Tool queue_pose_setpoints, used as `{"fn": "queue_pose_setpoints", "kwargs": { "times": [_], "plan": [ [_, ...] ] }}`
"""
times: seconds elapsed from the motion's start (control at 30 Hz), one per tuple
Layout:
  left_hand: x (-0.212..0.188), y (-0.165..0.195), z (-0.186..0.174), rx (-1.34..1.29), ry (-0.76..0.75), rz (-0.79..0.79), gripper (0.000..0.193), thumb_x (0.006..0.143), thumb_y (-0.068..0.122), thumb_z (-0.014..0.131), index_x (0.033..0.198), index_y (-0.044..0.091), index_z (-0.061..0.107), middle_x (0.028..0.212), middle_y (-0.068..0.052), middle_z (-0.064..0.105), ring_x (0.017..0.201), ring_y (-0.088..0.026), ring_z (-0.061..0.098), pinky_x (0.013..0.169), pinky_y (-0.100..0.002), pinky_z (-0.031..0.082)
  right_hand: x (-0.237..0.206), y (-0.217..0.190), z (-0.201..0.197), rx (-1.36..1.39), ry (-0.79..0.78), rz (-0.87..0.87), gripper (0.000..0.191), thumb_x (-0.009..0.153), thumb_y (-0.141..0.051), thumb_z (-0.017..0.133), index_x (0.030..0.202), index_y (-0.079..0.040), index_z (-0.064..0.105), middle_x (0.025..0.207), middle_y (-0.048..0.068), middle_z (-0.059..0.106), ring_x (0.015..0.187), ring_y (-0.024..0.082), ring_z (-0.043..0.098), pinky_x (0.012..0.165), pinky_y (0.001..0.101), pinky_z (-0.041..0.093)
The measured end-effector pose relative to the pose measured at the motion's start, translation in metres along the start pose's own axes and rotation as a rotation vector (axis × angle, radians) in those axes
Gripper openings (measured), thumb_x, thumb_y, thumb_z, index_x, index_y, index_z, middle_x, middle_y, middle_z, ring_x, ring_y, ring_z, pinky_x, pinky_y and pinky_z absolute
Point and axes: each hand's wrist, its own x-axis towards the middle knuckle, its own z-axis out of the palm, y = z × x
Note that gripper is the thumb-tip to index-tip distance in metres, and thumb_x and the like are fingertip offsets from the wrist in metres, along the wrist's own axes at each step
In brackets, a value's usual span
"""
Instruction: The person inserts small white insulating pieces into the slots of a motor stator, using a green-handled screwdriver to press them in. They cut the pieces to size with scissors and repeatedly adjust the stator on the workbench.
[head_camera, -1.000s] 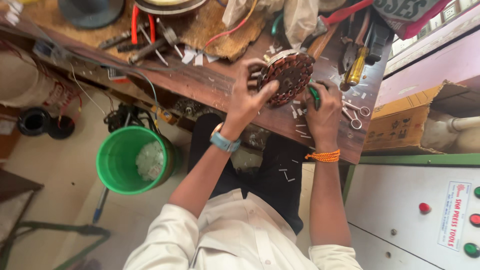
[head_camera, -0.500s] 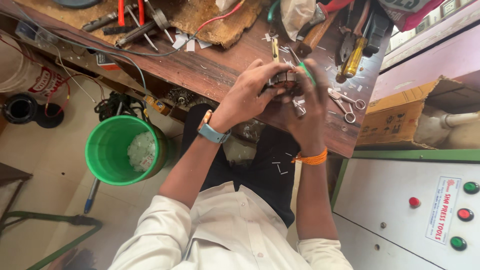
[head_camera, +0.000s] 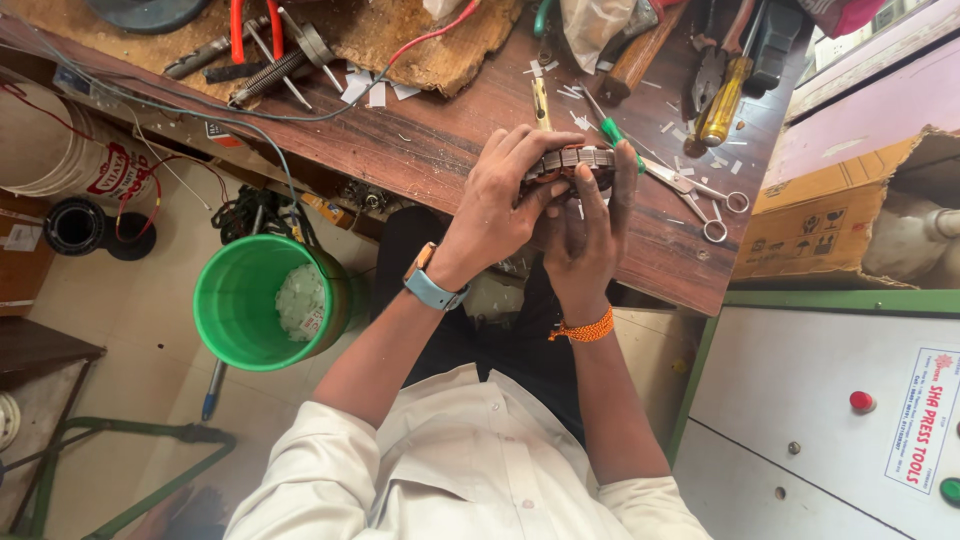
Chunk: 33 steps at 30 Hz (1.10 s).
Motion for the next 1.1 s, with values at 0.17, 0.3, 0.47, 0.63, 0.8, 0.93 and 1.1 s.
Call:
{"fn": "queue_pose_setpoints", "kwargs": {
  "times": [0.17, 0.3, 0.47, 0.63, 0.8, 0.93, 1.1],
  "plan": [
    [0.006, -0.001, -0.002, -0.040, -0.057, -0.028, 0.045, 0.090, 0.004, 0.075, 0.132, 0.015, 0.063, 0.116, -0.005, 0.065, 0.105, -0.029, 0.056, 0.098, -0.040, 0.050, 0.002, 0.002, -0.004, 0.055, 0.042, 0.029, 0.032, 0.105, 0.000, 0.063, 0.136, -0.009, 0.061, 0.164, 0.017, 0.043, 0.151, 0.037, 0.044, 0.127, 0.0451, 0.039],
    [0.014, 0.000, -0.001, -0.060, -0.025, 0.043, 0.045, 0.089, 0.003, 0.075, 0.131, 0.016, 0.064, 0.127, -0.007, 0.063, 0.121, -0.031, 0.058, 0.106, -0.042, 0.048, 0.006, 0.000, -0.007, 0.080, 0.046, 0.107, 0.024, 0.101, 0.003, 0.060, 0.123, -0.009, 0.063, 0.163, 0.020, 0.041, 0.154, 0.039, 0.043, 0.125, 0.0440, 0.041],
    [0.022, -0.001, 0.003, -0.054, -0.083, -0.037, 0.047, 0.087, 0.002, 0.075, 0.131, 0.015, 0.065, 0.122, -0.006, 0.064, 0.116, -0.031, 0.058, 0.105, -0.042, 0.050, 0.014, 0.004, -0.007, 0.075, 0.026, 0.093, 0.041, 0.101, -0.005, 0.061, 0.141, 0.001, 0.053, 0.161, 0.021, 0.041, 0.154, 0.039, 0.039, 0.129, 0.0483, 0.034],
    [0.022, -0.003, 0.007, -0.044, -0.044, -0.019, 0.049, 0.086, -0.001, 0.073, 0.131, 0.017, 0.065, 0.123, -0.003, 0.065, 0.114, -0.028, 0.059, 0.103, -0.040, 0.052, 0.013, 0.002, 0.001, 0.043, 0.072, 0.107, 0.038, 0.109, -0.004, 0.058, 0.147, -0.004, 0.055, 0.164, 0.021, 0.040, 0.156, 0.038, 0.042, 0.124, 0.0445, 0.041],
    [0.021, -0.007, 0.011, -0.007, -0.023, -0.024, 0.049, 0.086, 0.001, 0.075, 0.132, 0.017, 0.065, 0.121, -0.003, 0.064, 0.109, -0.027, 0.057, 0.099, -0.040, 0.051, 0.013, 0.002, 0.004, 0.009, 0.119, 0.098, 0.034, 0.109, -0.004, 0.056, 0.144, -0.005, 0.058, 0.160, 0.022, 0.045, 0.153, 0.038, 0.046, 0.121, 0.0440, 0.045],
    [0.020, -0.012, 0.011, -0.025, -0.030, -0.047, 0.051, 0.085, 0.003, 0.076, 0.132, 0.017, 0.065, 0.119, -0.004, 0.063, 0.106, -0.027, 0.057, 0.097, -0.040, 0.052, 0.011, 0.004, 0.004, 0.044, 0.134, 0.124, 0.028, 0.110, -0.004, 0.053, 0.136, -0.001, 0.061, 0.159, 0.022, 0.047, 0.152, 0.038, 0.048, 0.121, 0.0433, 0.046],
    [0.022, -0.010, 0.011, -0.029, -0.020, -0.036, 0.048, 0.087, 0.006, 0.079, 0.132, 0.017, 0.065, 0.115, -0.003, 0.064, 0.104, -0.026, 0.056, 0.096, -0.040, 0.052, 0.011, 0.006, 0.006, 0.005, 0.089, 0.137, 0.018, 0.104, 0.005, 0.050, 0.110, -0.001, 0.065, 0.164, 0.022, 0.040, 0.155, 0.034, 0.039, 0.128, 0.0450, 0.038]
  ]
}}
